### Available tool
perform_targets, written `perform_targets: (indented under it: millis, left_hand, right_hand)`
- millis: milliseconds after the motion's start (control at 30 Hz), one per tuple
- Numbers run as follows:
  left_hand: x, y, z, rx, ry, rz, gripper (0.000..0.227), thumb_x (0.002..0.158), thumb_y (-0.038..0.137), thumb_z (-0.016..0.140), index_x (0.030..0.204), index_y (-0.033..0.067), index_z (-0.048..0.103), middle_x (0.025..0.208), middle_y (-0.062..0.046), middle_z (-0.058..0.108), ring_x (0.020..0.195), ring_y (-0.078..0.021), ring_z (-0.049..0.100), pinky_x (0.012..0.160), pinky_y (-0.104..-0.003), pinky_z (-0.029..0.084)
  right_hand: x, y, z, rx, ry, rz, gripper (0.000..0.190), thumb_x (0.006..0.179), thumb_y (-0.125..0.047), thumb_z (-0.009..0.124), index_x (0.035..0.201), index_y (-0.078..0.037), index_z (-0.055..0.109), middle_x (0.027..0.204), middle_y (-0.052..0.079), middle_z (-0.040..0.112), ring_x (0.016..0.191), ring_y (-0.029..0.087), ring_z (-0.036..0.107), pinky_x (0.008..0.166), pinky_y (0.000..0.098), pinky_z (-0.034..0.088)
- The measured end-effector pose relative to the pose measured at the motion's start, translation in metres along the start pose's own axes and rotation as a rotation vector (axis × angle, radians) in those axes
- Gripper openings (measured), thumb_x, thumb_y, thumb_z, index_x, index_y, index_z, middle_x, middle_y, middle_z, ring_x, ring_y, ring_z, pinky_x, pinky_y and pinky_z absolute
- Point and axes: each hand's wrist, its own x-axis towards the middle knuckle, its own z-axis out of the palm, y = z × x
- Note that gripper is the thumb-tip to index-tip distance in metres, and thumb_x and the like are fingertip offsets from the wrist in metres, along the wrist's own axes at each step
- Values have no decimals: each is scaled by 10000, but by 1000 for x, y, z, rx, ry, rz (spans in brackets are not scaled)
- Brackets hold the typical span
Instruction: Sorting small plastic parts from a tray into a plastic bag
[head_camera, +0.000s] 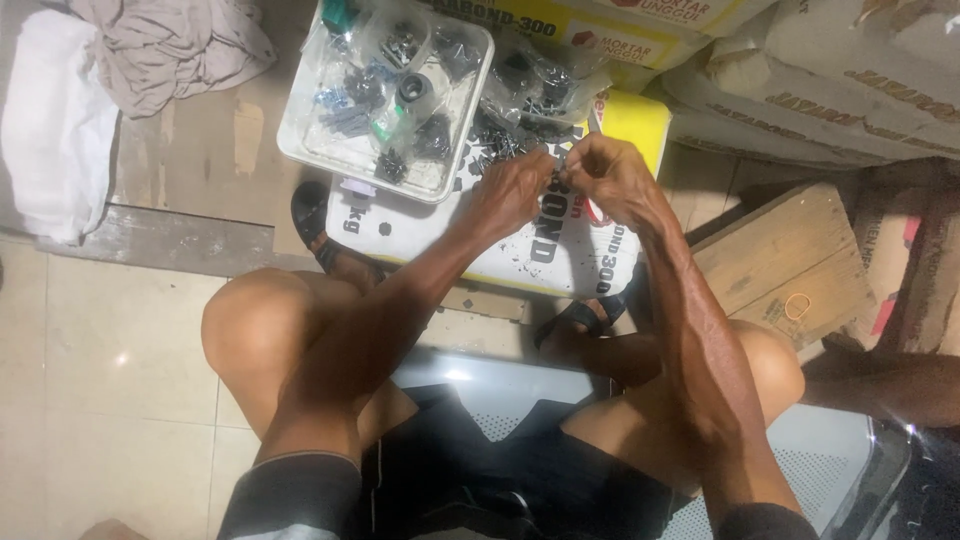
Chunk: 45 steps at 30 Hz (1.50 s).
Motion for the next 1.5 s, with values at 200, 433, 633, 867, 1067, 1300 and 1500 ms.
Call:
perform_targets:
  millis: [200, 433, 633, 867, 1067, 1300, 1500]
  left_hand:
    - [-9, -9, 3, 48, 23, 26, 222, 1062, 67, 390, 953, 62, 583, 779, -103, 566, 643, -272, 630, 565, -388, 473]
    - [-5, -3, 6, 83, 92, -12, 193, 1059, 74, 423, 953, 62, 584, 762, -73, 554, 624, -230, 606, 553, -348, 456]
    - [9, -15, 10, 84, 179, 31, 163, 1016, 31, 459, 895, 43, 568, 725, -101, 539, 584, -271, 595, 532, -384, 447]
    - [11, -12, 15, 146, 172, 100, 183, 1011, 30, 471, 877, 61, 592, 724, -73, 541, 567, -241, 594, 517, -350, 440]
    - [8, -1, 10, 65, 138, 64, 102, 999, 67, 551, 936, 54, 629, 795, -115, 597, 715, -335, 680, 608, -423, 529]
    - [38, -6, 21, -302, 371, -138, 125, 903, 201, 738, 922, 91, 684, 828, -144, 667, 821, -394, 709, 704, -466, 567]
    - [34, 14, 4, -252, 388, -143, 75, 846, 50, 723, 910, 18, 700, 891, -243, 673, 810, -436, 698, 695, -474, 583]
  right_hand:
    - [-2, -5, 8, -46, 11, 27, 70, 947, 0, 714, 1012, -27, 720, 898, 163, 673, 787, 277, 665, 662, 367, 574]
    - [5, 15, 22, -163, 132, -77, 44, 948, -44, 728, 987, -44, 749, 872, 176, 640, 756, 272, 646, 602, 398, 500]
    - [-4, 17, -1, -101, 227, -106, 126, 990, -23, 707, 1112, -44, 730, 945, 168, 687, 869, 233, 681, 725, 359, 561]
    - [4, 42, -4, -127, 94, -180, 212, 932, 63, 628, 1136, 10, 648, 972, 210, 653, 951, 348, 679, 819, 486, 545]
    - [-2, 24, 9, -151, 98, -172, 51, 974, 0, 670, 982, -48, 688, 872, 167, 684, 773, 307, 687, 682, 424, 540]
    - [5, 33, 14, -248, 370, -338, 79, 998, 14, 663, 928, -21, 647, 765, 142, 673, 666, 241, 631, 592, 370, 520]
    - [-4, 19, 29, -207, 412, -220, 74, 968, -32, 756, 917, -48, 705, 788, 107, 698, 672, 203, 652, 617, 335, 525]
